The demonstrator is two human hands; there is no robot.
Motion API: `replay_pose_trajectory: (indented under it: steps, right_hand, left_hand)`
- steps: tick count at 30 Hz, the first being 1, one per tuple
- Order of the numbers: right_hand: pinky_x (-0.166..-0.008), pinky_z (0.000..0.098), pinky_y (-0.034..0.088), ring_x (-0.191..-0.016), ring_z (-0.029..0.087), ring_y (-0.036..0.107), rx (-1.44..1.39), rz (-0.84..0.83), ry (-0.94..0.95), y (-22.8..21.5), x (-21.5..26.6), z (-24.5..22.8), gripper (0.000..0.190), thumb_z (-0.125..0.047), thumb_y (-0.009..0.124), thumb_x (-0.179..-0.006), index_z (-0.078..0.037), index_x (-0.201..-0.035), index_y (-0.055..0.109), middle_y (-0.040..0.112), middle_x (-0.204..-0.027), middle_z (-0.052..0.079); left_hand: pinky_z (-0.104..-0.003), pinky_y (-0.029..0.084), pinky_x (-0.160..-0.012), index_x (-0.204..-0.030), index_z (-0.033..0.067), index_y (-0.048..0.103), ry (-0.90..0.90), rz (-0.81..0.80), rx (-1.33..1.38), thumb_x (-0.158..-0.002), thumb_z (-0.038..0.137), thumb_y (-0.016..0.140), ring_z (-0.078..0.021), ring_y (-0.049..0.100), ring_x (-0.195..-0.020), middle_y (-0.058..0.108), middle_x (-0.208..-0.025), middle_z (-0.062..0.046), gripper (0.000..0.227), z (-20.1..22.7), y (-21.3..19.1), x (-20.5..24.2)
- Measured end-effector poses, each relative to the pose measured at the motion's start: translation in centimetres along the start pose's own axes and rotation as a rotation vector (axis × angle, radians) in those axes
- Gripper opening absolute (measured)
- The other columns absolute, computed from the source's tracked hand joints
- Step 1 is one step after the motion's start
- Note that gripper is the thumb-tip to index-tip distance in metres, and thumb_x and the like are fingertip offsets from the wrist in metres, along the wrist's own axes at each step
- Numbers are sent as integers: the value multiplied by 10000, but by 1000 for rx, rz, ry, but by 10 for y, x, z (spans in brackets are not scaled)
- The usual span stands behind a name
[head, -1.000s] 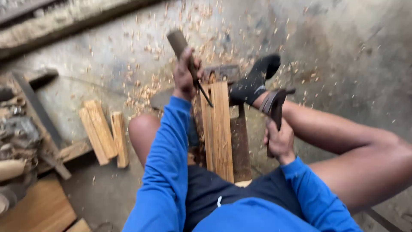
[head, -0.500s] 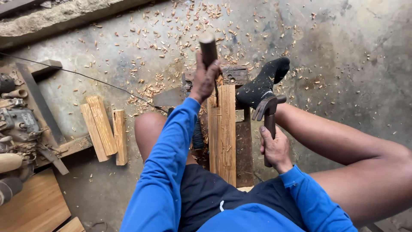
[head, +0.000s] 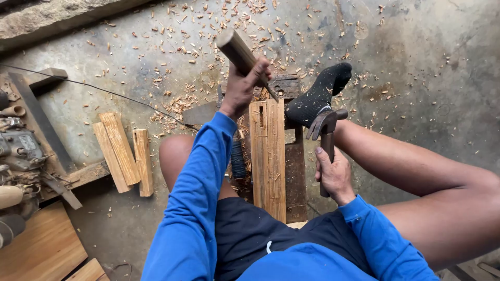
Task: Using a hammer and chisel to carve or shape a wooden beam.
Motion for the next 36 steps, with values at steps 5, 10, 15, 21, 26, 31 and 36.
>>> replay_pose_trajectory:
  steps: [5,10,15,21,26,31,36]
  right_hand:
    - [-436,269,441,-464,89,550,44,-13,-18,0,-1,-3,354,-399,607,-1004,-75,-866,576,554,-586,-4]
    - [-435,270,441,-466,91,551,52,-16,3,1,-2,-3,362,-407,606,-1005,-74,-867,570,555,-584,1]
    - [-441,264,440,-476,86,548,53,-2,13,-1,-1,-6,335,-409,617,-989,-89,-893,590,556,-614,-3]
    - [-450,263,438,-490,86,546,49,-116,-20,-5,-3,-20,372,-398,616,-1018,-47,-906,571,553,-638,-7]
    - [-454,263,440,-526,85,539,-11,-165,-306,-18,-14,-133,305,-385,572,-1045,-86,-1103,556,548,-724,-13]
    - [-504,283,424,-593,112,460,-249,-101,-756,-16,-49,-232,414,-447,592,-1227,-39,-1183,534,475,-792,34]
    - [-518,338,466,-628,188,561,513,-352,-647,17,-154,-189,493,-485,677,-1002,-12,-1096,577,579,-821,97]
  left_hand:
    - [-342,574,-778,-1407,49,438,-111,62,17,-1013,353,664,-162,649,-858,610,-997,-62,547,-19,-16,-5]
    - [-353,557,-827,-1426,48,456,-139,37,-43,-1029,361,637,-168,634,-894,595,-1033,-75,537,-33,-18,-1]
    - [-397,587,-946,-1433,134,327,-76,-83,-532,-999,372,699,-229,673,-1101,629,-1256,-104,619,-9,2,6]
    - [-412,611,-936,-1358,106,447,113,-75,-633,-951,346,811,-266,721,-1080,696,-1183,-134,597,-15,19,-1]
    - [-385,588,-944,-1380,82,531,83,-52,-581,-931,314,776,-235,727,-1038,729,-1122,-126,562,-12,22,-8]
    - [-366,580,-926,-1321,68,579,78,-39,-582,-923,292,780,-222,718,-990,731,-1068,-125,499,-24,19,-16]
    - [-362,582,-879,-1302,44,594,-99,-39,-538,-884,311,793,-183,688,-942,747,-1030,-119,534,-57,11,-27]
Point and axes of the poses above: each hand's wrist, its own x-axis away from the middle knuckle, its own y-axis out of the palm, z = x × y, the point moved 3 cm from there along -x, towards the middle knuckle
